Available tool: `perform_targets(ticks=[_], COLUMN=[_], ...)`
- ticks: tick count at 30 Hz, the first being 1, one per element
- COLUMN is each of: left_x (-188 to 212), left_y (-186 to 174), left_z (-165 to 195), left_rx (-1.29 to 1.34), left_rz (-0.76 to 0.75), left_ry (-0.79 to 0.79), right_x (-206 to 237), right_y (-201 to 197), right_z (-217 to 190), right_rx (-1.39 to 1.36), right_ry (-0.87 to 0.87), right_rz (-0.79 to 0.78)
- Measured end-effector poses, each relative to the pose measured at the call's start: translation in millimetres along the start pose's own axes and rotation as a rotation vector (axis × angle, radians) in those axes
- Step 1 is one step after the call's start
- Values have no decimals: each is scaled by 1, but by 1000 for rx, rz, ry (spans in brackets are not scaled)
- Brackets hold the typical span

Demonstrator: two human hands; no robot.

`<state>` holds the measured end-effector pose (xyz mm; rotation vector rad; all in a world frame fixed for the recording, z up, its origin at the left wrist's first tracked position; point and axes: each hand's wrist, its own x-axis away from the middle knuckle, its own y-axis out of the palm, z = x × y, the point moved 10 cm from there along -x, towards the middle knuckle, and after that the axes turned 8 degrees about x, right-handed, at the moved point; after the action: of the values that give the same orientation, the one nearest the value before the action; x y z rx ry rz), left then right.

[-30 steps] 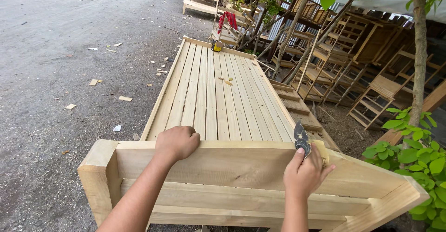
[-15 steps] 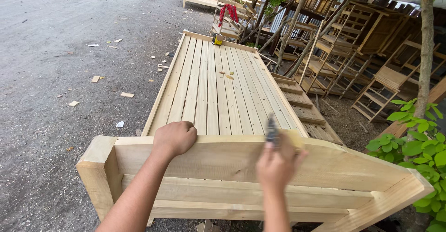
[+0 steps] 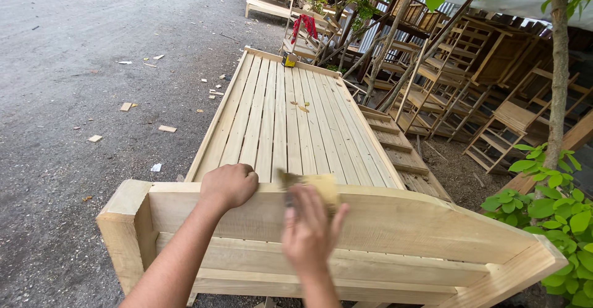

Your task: The person sands a wooden bed frame outdoors, first sanding the headboard rail and corner blocks with a sanding block, then moving along the frame and sanding the slatted deck surface with a sanding sponge, working across different sections of the furniture.

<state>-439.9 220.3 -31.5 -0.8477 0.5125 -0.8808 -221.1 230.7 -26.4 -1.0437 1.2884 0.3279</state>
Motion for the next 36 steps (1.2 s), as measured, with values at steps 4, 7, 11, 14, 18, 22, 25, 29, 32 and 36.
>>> perform_targets(ticks=[4,7,11,14,18,22,25,29,32,36], left_x=[-1,-2,-4,-4,-6,-7,-8,-5,-3,-3], left_y=[0,0,0,3,6,7,7,5,4,3], left_z=[0,1,4,4,4,6,5,4,3,3], left_rx=[24,28,40,61,72,72,73,60,49,38], left_rz=[-1,-10,5,4,12,22,3,-11,-13,12], left_ry=[-32,-53,-42,-28,-12,-6,-31,-42,-31,-15], right_x=[-27,-30,-18,-2,-10,-32,-33,-12,-4,-20], right_y=[-52,-56,-3,31,12,-30,-31,7,27,4], right_z=[131,155,45,-39,15,139,142,15,-41,47], right_rx=[283,352,178,9,68,295,251,135,-11,124], right_ry=[316,463,245,-20,22,304,420,180,-21,139], right_rz=[113,96,29,-57,-23,43,102,56,-34,-28])
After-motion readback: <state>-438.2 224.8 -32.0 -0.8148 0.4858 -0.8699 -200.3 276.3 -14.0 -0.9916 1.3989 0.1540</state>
